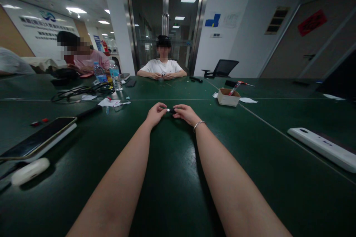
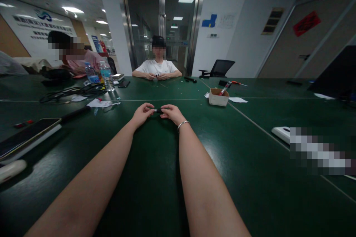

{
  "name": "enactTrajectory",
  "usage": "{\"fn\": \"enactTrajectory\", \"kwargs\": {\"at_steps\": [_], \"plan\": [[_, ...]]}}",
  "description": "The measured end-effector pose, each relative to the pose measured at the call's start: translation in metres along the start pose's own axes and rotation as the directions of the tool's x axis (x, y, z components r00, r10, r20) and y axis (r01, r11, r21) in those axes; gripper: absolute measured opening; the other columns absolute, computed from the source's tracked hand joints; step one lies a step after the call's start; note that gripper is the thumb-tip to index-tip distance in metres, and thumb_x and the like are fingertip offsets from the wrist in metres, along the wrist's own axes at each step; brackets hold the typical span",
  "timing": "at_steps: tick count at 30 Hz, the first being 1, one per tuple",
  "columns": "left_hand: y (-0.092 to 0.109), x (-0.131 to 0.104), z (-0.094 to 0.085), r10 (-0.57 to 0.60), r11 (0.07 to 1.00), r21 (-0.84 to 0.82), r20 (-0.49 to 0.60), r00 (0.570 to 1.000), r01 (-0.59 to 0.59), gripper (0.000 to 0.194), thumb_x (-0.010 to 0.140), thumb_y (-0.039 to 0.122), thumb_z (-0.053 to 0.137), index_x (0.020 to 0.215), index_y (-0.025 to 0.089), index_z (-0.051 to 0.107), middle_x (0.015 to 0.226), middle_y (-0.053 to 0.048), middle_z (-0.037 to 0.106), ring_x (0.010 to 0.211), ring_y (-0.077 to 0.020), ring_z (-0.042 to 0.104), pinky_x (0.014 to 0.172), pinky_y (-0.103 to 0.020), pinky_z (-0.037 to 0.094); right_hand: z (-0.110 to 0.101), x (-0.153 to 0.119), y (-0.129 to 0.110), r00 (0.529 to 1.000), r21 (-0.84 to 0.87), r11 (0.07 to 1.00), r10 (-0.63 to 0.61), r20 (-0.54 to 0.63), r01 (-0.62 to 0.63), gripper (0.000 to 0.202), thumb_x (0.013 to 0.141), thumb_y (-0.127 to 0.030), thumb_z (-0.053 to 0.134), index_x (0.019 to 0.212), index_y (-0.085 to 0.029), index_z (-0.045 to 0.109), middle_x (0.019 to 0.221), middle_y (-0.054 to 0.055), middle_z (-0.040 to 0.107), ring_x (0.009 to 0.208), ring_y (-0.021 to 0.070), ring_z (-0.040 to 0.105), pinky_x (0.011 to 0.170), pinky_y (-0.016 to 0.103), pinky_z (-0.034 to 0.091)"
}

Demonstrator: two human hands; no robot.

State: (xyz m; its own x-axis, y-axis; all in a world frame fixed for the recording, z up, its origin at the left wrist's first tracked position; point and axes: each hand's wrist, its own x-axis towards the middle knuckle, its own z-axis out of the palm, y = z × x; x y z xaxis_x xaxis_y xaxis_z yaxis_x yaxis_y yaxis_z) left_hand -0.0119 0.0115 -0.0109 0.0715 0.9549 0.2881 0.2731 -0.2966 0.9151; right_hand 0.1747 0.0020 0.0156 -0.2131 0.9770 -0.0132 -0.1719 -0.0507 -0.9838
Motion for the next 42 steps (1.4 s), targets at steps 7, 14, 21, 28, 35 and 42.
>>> {"fn": "enactTrajectory", "kwargs": {"at_steps": [7, 14, 21, 28, 35, 42], "plan": [[0.003, -0.003, -0.001, 0.010, 0.999, 0.030, 0.012, 1.000, -0.011, 0.023, 0.074, 0.031, 0.065, 0.094, 0.020, 0.065, 0.079, -0.002, 0.066, 0.073, -0.0151, 0.060, 0.070, -0.029, 0.046, 0.002, -0.001, -0.001, 1.000, -0.005, 1.000, 0.020, -0.020, -0.020, 0.013, 0.088, 0.001, 0.054, 0.091, -0.010, 0.061, 0.066, 0.005, 0.068, 0.050, 0.0092, 0.067, 0.053, 0.016, 0.057], [-0.001, 0.001, -0.001, -0.017, 1.000, -0.014, 0.031, 0.999, 0.017, 0.024, 0.077, 0.034, 0.064, 0.095, 0.018, 0.066, 0.082, -0.005, 0.068, 0.076, -0.0158, 0.063, 0.074, -0.031, 0.048, 0.002, -0.001, -0.002, 1.000, 0.004, 1.000, 0.018, -0.021, -0.018, 0.010, 0.088, -0.001, 0.057, 0.090, -0.010, 0.061, 0.067, 0.004, 0.067, 0.051, 0.0094, 0.067, 0.053, 0.016, 0.058], [0.006, -0.004, 0.000, -0.010, 1.000, 0.010, 0.007, 1.000, 0.010, 0.026, 0.078, 0.034, 0.063, 0.099, 0.020, 0.065, 0.080, -0.003, 0.069, 0.076, -0.0156, 0.064, 0.074, -0.030, 0.049, 0.001, 0.001, 0.000, 1.000, 0.000, 1.000, 0.016, -0.016, -0.016, 0.007, 0.086, -0.004, 0.061, 0.088, -0.011, 0.061, 0.067, 0.004, 0.067, 0.051, 0.0098, 0.067, 0.053, 0.017, 0.058], [0.009, -0.006, 0.001, 0.008, 1.000, -0.010, 0.032, 0.999, -0.007, 0.023, 0.071, 0.025, 0.070, 0.093, 0.019, 0.067, 0.083, -0.004, 0.070, 0.078, -0.0164, 0.065, 0.081, -0.033, 0.050, 0.001, 0.002, 0.001, 0.999, 0.003, 1.000, 0.015, -0.030, -0.015, 0.007, 0.086, -0.004, 0.061, 0.088, -0.011, 0.061, 0.068, 0.004, 0.068, 0.050, 0.0097, 0.067, 0.053, 0.018, 0.058], [0.013, -0.002, -0.001, -0.129, 0.986, -0.117, -0.042, 0.991, 0.123, 0.022, 0.075, 0.029, 0.068, 0.088, 0.012, 0.066, 0.074, -0.006, 0.069, 0.067, -0.0138, 0.063, 0.071, -0.030, 0.049, -0.001, 0.002, 0.001, 0.998, 0.057, 0.998, -0.016, -0.066, 0.019, 0.007, 0.088, -0.004, 0.058, 0.087, -0.011, 0.060, 0.066, 0.005, 0.068, 0.050, 0.0099, 0.065, 0.053, 0.019, 0.058], [0.012, -0.003, 0.001, -0.115, 0.991, -0.072, 0.008, 0.993, 0.115, 0.020, 0.075, 0.029, 0.068, 0.087, 0.013, 0.068, 0.074, -0.006, 0.069, 0.065, -0.0132, 0.062, 0.068, -0.029, 0.048, -0.001, 0.001, 0.001, 1.000, 0.026, 1.000, -0.011, -0.017, 0.011, 0.010, 0.085, -0.002, 0.061, 0.090, -0.011, 0.063, 0.069, 0.004, 0.068, 0.051, 0.0094, 0.066, 0.054, 0.018, 0.058]]}}
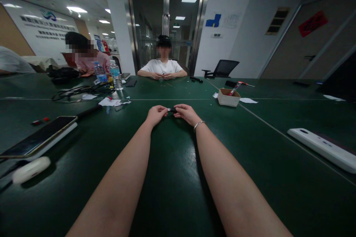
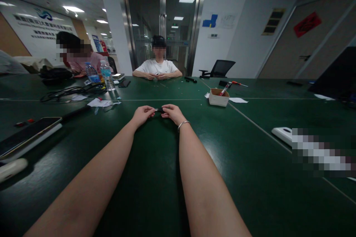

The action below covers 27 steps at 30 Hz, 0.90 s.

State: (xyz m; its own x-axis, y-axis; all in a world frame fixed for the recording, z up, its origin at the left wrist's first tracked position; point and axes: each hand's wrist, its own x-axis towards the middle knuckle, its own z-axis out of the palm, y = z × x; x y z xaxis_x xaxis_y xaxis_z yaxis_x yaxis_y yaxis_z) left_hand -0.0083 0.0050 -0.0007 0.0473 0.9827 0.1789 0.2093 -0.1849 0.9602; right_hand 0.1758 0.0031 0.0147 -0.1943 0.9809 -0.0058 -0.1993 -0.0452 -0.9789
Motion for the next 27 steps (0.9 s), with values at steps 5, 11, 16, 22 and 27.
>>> {"fn": "enactTrajectory", "kwargs": {"at_steps": [5, 11, 16, 22, 27], "plan": [[0.0014, -0.0015, 0.0026, 0.012, 1.000, 0.019, 0.000, 1.000, -0.012, 0.021, 0.075, 0.032, 0.068, 0.083, 0.014, 0.068, 0.072, -0.005, 0.068, 0.063, -0.0127, 0.060, 0.066, -0.028, 0.047, -0.0010, -0.0005, 0.0010, 0.999, -0.003, 1.000, -0.004, 0.035, 0.004, 0.012, 0.085, -0.001, 0.061, 0.090, -0.012, 0.064, 0.068, 0.003, 0.068, 0.053, 0.0093, 0.068, 0.055, 0.017, 0.059], [0.0020, -0.0027, 0.0015, -0.001, 0.997, 0.075, 0.001, 1.000, 0.001, 0.026, 0.076, 0.040, 0.066, 0.081, 0.015, 0.069, 0.071, -0.005, 0.068, 0.062, -0.0133, 0.059, 0.064, -0.028, 0.045, -0.0018, -0.0003, 0.0014, 0.999, 0.004, 1.000, -0.013, 0.042, 0.012, 0.011, 0.084, -0.002, 0.062, 0.090, -0.011, 0.065, 0.071, 0.003, 0.069, 0.054, 0.0091, 0.068, 0.056, 0.018, 0.060], [-0.0010, -0.0008, 0.0020, -0.004, 0.993, 0.122, -0.008, 1.000, 0.005, 0.029, 0.077, 0.043, 0.063, 0.080, 0.015, 0.069, 0.071, -0.005, 0.069, 0.062, -0.0137, 0.060, 0.060, -0.026, 0.044, -0.0012, -0.0010, 0.0006, 0.999, 0.007, 1.000, -0.015, 0.032, 0.015, 0.012, 0.083, -0.001, 0.063, 0.089, -0.011, 0.065, 0.071, 0.003, 0.069, 0.053, 0.0089, 0.067, 0.055, 0.017, 0.059], [-0.0043, 0.0020, 0.0025, -0.001, 0.989, 0.149, -0.018, 1.000, 0.004, 0.033, 0.078, 0.048, 0.060, 0.076, 0.016, 0.068, 0.068, -0.004, 0.068, 0.060, -0.0136, 0.058, 0.058, -0.026, 0.042, -0.0018, -0.0007, 0.0016, 0.999, -0.002, 1.000, -0.017, 0.040, 0.017, 0.013, 0.083, -0.002, 0.062, 0.091, -0.011, 0.065, 0.072, 0.003, 0.069, 0.055, 0.0094, 0.068, 0.057, 0.018, 0.060], [-0.0016, 0.0011, 0.0030, -0.004, 0.986, 0.169, -0.026, 1.000, 0.009, 0.033, 0.079, 0.048, 0.058, 0.073, 0.017, 0.068, 0.067, -0.004, 0.067, 0.058, -0.0137, 0.058, 0.058, -0.027, 0.043, -0.0018, -0.0002, 0.0024, 0.999, 0.006, 1.000, -0.024, 0.042, 0.024, 0.012, 0.084, -0.002, 0.062, 0.090, -0.012, 0.066, 0.072, 0.003, 0.069, 0.055, 0.0094, 0.068, 0.057, 0.018, 0.060]]}}
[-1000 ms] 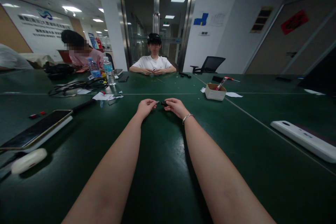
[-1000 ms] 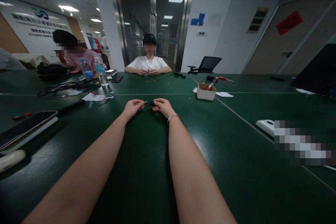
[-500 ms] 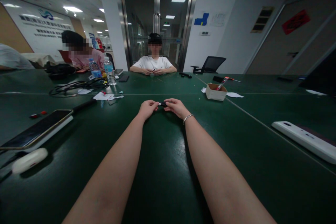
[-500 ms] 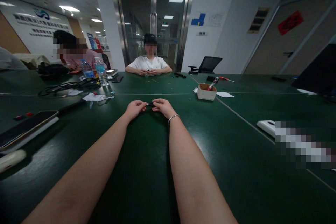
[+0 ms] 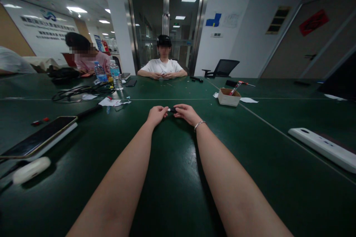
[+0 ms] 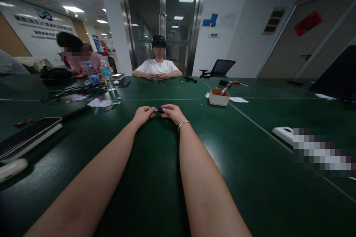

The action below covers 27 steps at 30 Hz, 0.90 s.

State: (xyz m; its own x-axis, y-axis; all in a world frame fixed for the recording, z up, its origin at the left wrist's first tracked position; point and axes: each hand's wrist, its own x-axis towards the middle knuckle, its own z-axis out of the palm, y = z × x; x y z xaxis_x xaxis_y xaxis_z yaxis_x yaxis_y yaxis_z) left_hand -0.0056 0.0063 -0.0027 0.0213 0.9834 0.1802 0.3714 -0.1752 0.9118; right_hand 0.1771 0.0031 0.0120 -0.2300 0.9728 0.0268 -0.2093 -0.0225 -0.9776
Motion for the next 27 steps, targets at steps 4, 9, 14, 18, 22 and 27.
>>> {"fn": "enactTrajectory", "kwargs": {"at_steps": [4, 9, 14, 18, 22, 27], "plan": [[0.004, -0.002, 0.000, -0.007, 1.000, 0.015, -0.014, 1.000, 0.008, 0.035, 0.081, 0.047, 0.056, 0.071, 0.016, 0.067, 0.066, -0.005, 0.067, 0.057, -0.0137, 0.057, 0.059, -0.027, 0.043, 0.000, 0.000, 0.000, 1.000, 0.004, 1.000, 0.000, -0.006, 0.000, 0.013, 0.083, -0.001, 0.063, 0.091, -0.011, 0.065, 0.072, 0.003, 0.069, 0.054, 0.0094, 0.068, 0.057, 0.018, 0.060], [0.007, -0.004, 0.001, -0.025, 0.999, 0.021, -0.030, 0.999, 0.025, 0.036, 0.081, 0.049, 0.056, 0.070, 0.017, 0.067, 0.064, -0.004, 0.066, 0.056, -0.0138, 0.057, 0.059, -0.028, 0.043, 0.000, 0.000, 0.000, 1.000, 0.003, 1.000, -0.004, 0.004, 0.004, 0.013, 0.083, -0.001, 0.063, 0.091, -0.011, 0.065, 0.074, 0.004, 0.070, 0.055, 0.0096, 0.068, 0.059, 0.019, 0.060], [0.008, -0.005, 0.000, -0.032, 0.998, 0.048, -0.027, 0.999, 0.033, 0.040, 0.081, 0.053, 0.054, 0.068, 0.017, 0.067, 0.062, -0.004, 0.066, 0.054, -0.0138, 0.056, 0.057, -0.028, 0.043, 0.000, -0.001, -0.001, 1.000, 0.009, 1.000, -0.003, 0.018, 0.003, 0.016, 0.084, 0.001, 0.060, 0.093, -0.012, 0.065, 0.074, 0.003, 0.070, 0.056, 0.0096, 0.068, 0.059, 0.019, 0.060], [0.008, -0.006, 0.001, -0.042, 0.993, 0.108, -0.026, 0.999, 0.045, 0.044, 0.082, 0.055, 0.050, 0.067, 0.017, 0.065, 0.062, -0.004, 0.065, 0.052, -0.0135, 0.055, 0.054, -0.027, 0.041, 0.000, -0.001, 0.000, 1.000, 0.019, 1.000, -0.014, 0.024, 0.013, 0.018, 0.083, 0.003, 0.058, 0.092, -0.011, 0.065, 0.072, 0.003, 0.070, 0.055, 0.0093, 0.068, 0.057, 0.017, 0.060], [0.011, -0.007, 0.001, -0.039, 0.984, 0.174, -0.034, 0.999, 0.045, 0.045, 0.084, 0.054, 0.045, 0.065, 0.018, 0.064, 0.061, -0.002, 0.064, 0.051, -0.0129, 0.054, 0.054, -0.027, 0.039, 0.000, -0.002, 0.000, 0.999, 0.019, 0.999, -0.026, 0.029, 0.025, 0.018, 0.083, 0.003, 0.059, 0.092, -0.012, 0.065, 0.073, 0.002, 0.070, 0.056, 0.0095, 0.068, 0.058, 0.017, 0.060], [0.020, -0.013, -0.002, -0.077, 0.968, 0.235, -0.046, 0.996, 0.086, 0.046, 0.085, 0.052, 0.042, 0.062, 0.018, 0.063, 0.059, -0.002, 0.062, 0.052, -0.0137, 0.054, 0.055, -0.028, 0.037, -0.002, 0.000, 0.002, 0.997, 0.004, 0.999, -0.041, 0.062, 0.041, 0.019, 0.081, 0.001, 0.063, 0.094, -0.013, 0.066, 0.077, 0.003, 0.070, 0.059, 0.0101, 0.069, 0.062, 0.019, 0.060]]}}
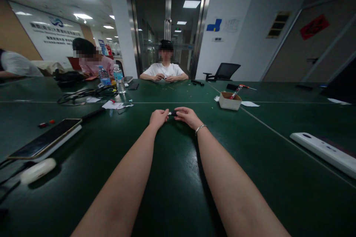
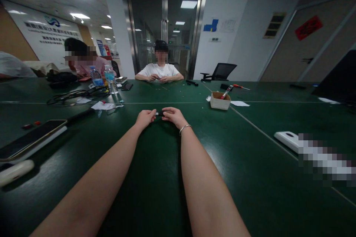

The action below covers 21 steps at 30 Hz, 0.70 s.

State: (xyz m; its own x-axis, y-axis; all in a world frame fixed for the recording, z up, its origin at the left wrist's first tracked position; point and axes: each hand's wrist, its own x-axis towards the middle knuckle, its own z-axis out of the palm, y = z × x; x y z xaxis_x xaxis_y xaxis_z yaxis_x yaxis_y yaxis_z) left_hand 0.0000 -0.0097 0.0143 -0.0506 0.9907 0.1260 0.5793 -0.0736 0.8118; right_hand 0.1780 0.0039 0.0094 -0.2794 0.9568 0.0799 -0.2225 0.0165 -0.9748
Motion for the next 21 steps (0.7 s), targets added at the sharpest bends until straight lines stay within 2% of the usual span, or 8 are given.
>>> {"fn": "enactTrajectory", "kwargs": {"at_steps": [6, 12, 17, 21], "plan": [[0.008, -0.006, -0.004, -0.021, 1.000, 0.013, -0.006, 1.000, 0.021, 0.047, 0.087, 0.050, 0.042, 0.057, 0.019, 0.060, 0.054, -0.001, 0.059, 0.052, -0.0143, 0.053, 0.057, -0.028, 0.036, -0.004, 0.003, 0.004, 0.999, 0.016, 1.000, -0.022, 0.041, 0.021, 0.021, 0.078, -0.001, 0.067, 0.094, -0.014, 0.067, 0.085, 0.004, 0.069, 0.068, 0.0115, 0.070, 0.072, 0.025, 0.062], [0.004, -0.005, -0.004, 0.002, 1.000, 0.008, 0.003, 1.000, -0.002, 0.047, 0.086, 0.053, 0.042, 0.061, 0.019, 0.061, 0.058, -0.001, 0.060, 0.054, -0.0148, 0.053, 0.057, -0.029, 0.036, -0.002, 0.002, 0.003, 1.000, 0.023, 1.000, 0.002, 0.027, -0.003, 0.019, 0.080, 0.001, 0.064, 0.093, -0.012, 0.067, 0.082, 0.005, 0.070, 0.063, 0.0105, 0.069, 0.063, 0.021, 0.060], [-0.011, 0.005, 0.002, 0.095, 0.991, -0.093, 0.036, 0.995, -0.091, 0.039, 0.084, 0.051, 0.048, 0.072, 0.018, 0.064, 0.065, -0.002, 0.063, 0.060, -0.0148, 0.056, 0.060, -0.028, 0.040, -0.002, 0.003, 0.003, 1.000, 0.032, 0.999, 0.005, -0.004, -0.005, 0.016, 0.080, 0.001, 0.063, 0.090, -0.011, 0.068, 0.075, 0.004, 0.069, 0.056, 0.0096, 0.067, 0.057, 0.018, 0.058], [-0.019, 0.012, 0.006, 0.164, 0.958, -0.246, 0.038, 0.986, -0.150, 0.027, 0.077, 0.043, 0.062, 0.083, 0.017, 0.065, 0.076, -0.004, 0.068, 0.069, -0.0152, 0.060, 0.068, -0.029, 0.045, -0.003, 0.005, 0.005, 1.000, 0.041, 0.999, 0.004, -0.026, -0.002, 0.014, 0.080, 0.000, 0.064, 0.088, -0.010, 0.068, 0.072, 0.004, 0.069, 0.053, 0.0089, 0.066, 0.053, 0.017, 0.056]]}}
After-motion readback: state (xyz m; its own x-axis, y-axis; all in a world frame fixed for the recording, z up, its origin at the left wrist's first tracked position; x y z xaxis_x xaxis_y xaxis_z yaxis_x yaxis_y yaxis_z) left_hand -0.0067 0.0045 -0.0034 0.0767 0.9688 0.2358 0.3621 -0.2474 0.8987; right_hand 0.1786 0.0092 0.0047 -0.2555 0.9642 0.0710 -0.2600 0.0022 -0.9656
